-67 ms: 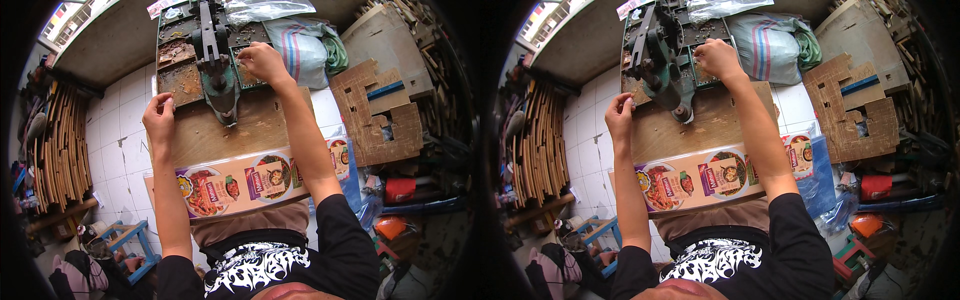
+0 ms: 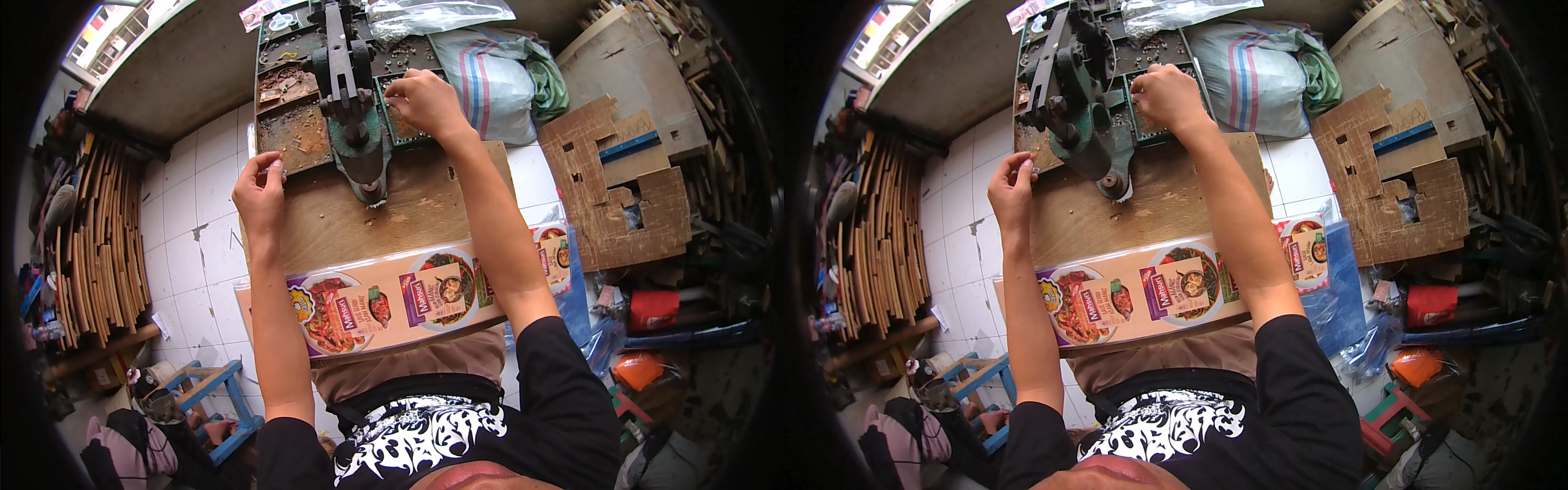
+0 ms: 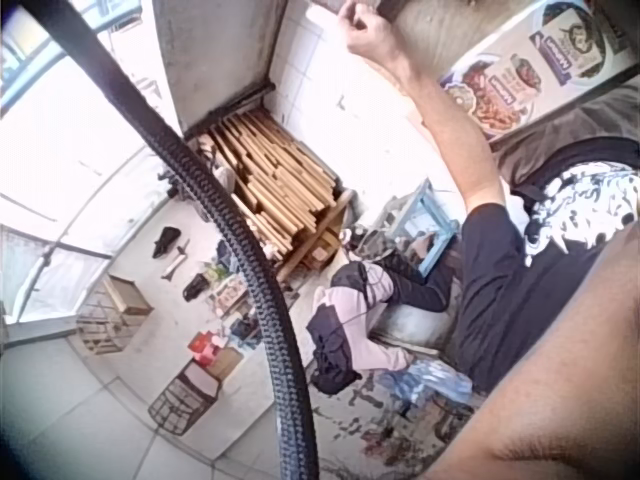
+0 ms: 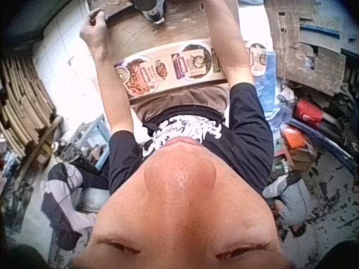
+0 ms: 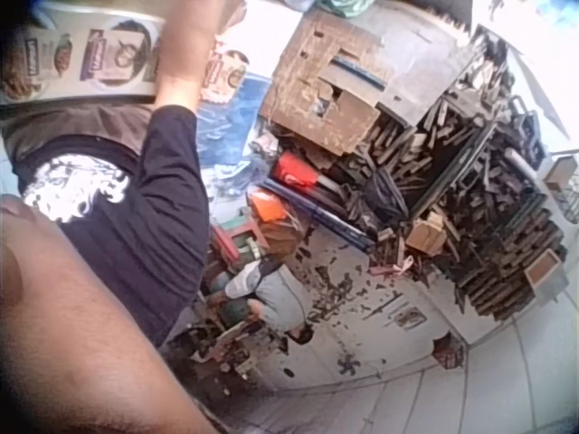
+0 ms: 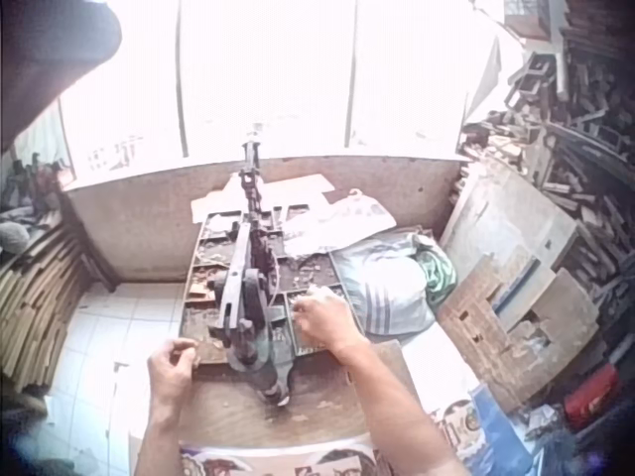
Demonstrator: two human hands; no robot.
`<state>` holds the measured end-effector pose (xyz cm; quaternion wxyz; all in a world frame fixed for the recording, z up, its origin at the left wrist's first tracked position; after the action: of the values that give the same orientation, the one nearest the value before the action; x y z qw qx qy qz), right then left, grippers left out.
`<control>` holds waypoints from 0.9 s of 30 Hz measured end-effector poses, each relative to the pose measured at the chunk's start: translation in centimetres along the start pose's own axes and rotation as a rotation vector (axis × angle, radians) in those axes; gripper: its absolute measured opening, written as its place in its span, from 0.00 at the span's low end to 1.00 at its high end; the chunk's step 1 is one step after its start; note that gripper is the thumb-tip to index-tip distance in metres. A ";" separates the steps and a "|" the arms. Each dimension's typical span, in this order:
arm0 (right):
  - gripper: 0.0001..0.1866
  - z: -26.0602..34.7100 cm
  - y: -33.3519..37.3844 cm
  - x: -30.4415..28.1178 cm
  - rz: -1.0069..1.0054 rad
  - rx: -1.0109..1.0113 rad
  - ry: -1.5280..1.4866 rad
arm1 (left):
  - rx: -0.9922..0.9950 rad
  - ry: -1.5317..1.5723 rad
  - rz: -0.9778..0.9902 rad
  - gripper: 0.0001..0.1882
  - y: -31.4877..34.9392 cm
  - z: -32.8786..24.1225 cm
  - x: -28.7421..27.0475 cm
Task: The person uses a manual press machine to attach metal plates to cardboard packaging displays, handling the components and cardboard by hand.
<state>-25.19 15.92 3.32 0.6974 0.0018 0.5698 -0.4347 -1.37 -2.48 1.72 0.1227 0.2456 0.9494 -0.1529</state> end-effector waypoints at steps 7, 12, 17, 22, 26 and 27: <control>0.07 -0.4 0.1 0.2 0.043 -0.048 0.088 | 0.006 -0.004 0.004 0.08 0.0 0.1 0.2; 0.09 -3.8 -0.6 -3.5 0.463 0.199 0.138 | -0.003 0.015 -0.005 0.08 -0.1 0.0 -0.1; 0.09 -3.5 -0.4 -3.8 0.324 0.235 -0.027 | 0.003 -0.005 -0.005 0.08 -0.1 0.1 -0.2; 0.07 -1.3 -0.3 -0.6 0.114 0.079 0.031 | -0.004 0.012 -0.003 0.08 -0.1 0.2 0.0; 0.06 -1.0 -0.1 1.1 -0.003 0.015 0.064 | 0.005 0.003 -0.002 0.08 0.0 0.0 0.0; 0.06 -1.1 -0.2 1.3 -0.012 -0.024 0.104 | 0.004 0.003 -0.002 0.08 0.0 0.0 0.1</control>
<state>-26.20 15.59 2.01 0.6644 0.0125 0.6104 -0.4312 -1.43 -2.47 1.69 0.1205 0.2450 0.9495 -0.1547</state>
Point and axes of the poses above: each hand's wrist, its own y-axis away from the middle knuckle, its own x-axis out of the palm, z = x × y, the point moved 2 cm from there along -y, towards the middle knuckle, and after that the axes turned 8 degrees about -z, right-handed, at the moved point
